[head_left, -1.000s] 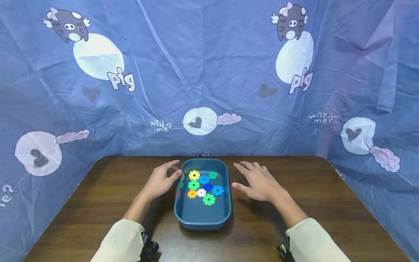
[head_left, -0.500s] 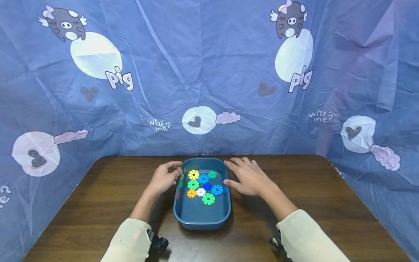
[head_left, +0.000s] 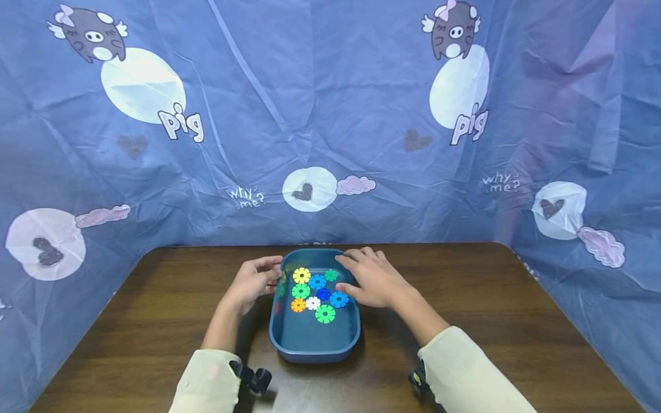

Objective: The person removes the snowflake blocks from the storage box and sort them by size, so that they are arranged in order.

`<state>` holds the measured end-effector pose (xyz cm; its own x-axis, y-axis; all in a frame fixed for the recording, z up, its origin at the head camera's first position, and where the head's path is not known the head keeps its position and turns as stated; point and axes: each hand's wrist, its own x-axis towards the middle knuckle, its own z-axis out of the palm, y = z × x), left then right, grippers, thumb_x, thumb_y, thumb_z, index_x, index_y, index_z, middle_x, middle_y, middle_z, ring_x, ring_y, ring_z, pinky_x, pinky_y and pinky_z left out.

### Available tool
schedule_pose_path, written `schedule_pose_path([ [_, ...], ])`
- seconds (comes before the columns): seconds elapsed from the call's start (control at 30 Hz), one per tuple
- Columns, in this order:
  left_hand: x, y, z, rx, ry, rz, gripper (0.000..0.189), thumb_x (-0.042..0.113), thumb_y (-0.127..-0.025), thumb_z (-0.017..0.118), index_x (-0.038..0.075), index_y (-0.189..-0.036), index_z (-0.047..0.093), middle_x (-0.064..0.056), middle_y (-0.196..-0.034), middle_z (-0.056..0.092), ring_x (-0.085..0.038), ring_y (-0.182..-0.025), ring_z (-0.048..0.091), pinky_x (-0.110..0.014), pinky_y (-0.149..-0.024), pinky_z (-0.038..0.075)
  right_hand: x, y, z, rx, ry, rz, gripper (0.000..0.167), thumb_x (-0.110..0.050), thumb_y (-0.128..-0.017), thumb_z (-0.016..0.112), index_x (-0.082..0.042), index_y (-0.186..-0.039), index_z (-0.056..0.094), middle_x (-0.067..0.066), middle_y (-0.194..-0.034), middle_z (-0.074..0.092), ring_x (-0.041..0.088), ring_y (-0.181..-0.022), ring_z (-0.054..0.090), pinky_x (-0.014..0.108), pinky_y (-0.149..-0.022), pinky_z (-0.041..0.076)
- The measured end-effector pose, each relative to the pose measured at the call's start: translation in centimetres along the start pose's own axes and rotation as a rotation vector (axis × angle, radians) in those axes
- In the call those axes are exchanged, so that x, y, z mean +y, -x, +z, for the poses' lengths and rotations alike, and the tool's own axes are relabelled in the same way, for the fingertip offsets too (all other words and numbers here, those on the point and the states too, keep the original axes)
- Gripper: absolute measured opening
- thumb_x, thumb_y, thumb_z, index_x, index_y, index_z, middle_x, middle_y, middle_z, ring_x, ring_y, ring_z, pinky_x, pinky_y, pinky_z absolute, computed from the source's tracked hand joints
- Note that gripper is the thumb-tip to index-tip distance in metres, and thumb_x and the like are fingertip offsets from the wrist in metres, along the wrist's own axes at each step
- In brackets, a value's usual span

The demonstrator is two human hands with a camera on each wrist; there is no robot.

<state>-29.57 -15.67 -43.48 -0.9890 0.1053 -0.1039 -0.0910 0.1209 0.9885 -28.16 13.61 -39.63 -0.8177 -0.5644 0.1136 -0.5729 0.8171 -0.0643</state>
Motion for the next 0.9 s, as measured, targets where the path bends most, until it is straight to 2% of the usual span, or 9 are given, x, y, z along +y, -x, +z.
schedule_pose_path([
  [0.23,-0.5,0.1,-0.4,-0.004,0.028,-0.007,0.042,0.001,-0.101,0.055,-0.004,-0.143,0.053,-0.026,-0.132,0.056,-0.019,-0.096,0.065,-0.03,-0.076,0.058,-1.2,-1.1,0.3,0.009,0.022,-0.112,0.058,-0.047,-0.099,0.065,-0.015,-0.147,0.056,0.009,-0.145,0.057,0.028,-0.13,0.048,0.05,-0.107,0.041],
  [0.47,-0.9,0.2,-0.2,0.031,0.082,-0.03,0.041,0.003,-0.102,0.055,-0.003,-0.143,0.054,-0.022,-0.128,0.058,-0.018,-0.095,0.063,-0.027,-0.074,0.057,-2.1,-2.1,0.5,-0.082,0.061,-0.163,0.059,-0.048,-0.099,0.064,-0.018,-0.148,0.055,0.008,-0.141,0.059,0.026,-0.129,0.05,0.047,-0.105,0.043],
  [0.67,-1.0,0.4,0.0,0.06,0.071,-0.032,0.04,0.007,-0.103,0.057,-0.001,-0.142,0.056,-0.021,-0.129,0.06,-0.022,-0.095,0.062,-0.028,-0.073,0.057,-3.0,-2.6,0.8,-0.118,0.133,-0.249,0.057,-0.046,-0.098,0.065,-0.016,-0.146,0.057,0.008,-0.136,0.063,0.025,-0.121,0.056,0.045,-0.102,0.047],
  [0.9,-1.0,0.0,0.2,0.054,0.058,-0.03,0.039,0.008,-0.104,0.057,0.001,-0.142,0.057,-0.02,-0.128,0.059,-0.023,-0.099,0.063,-0.031,-0.078,0.058,-3.2,-3.0,1.1,-0.207,0.045,-0.236,0.052,-0.039,-0.096,0.07,-0.018,-0.143,0.062,0.006,-0.131,0.068,0.02,-0.112,0.064,0.041,-0.101,0.053],
])
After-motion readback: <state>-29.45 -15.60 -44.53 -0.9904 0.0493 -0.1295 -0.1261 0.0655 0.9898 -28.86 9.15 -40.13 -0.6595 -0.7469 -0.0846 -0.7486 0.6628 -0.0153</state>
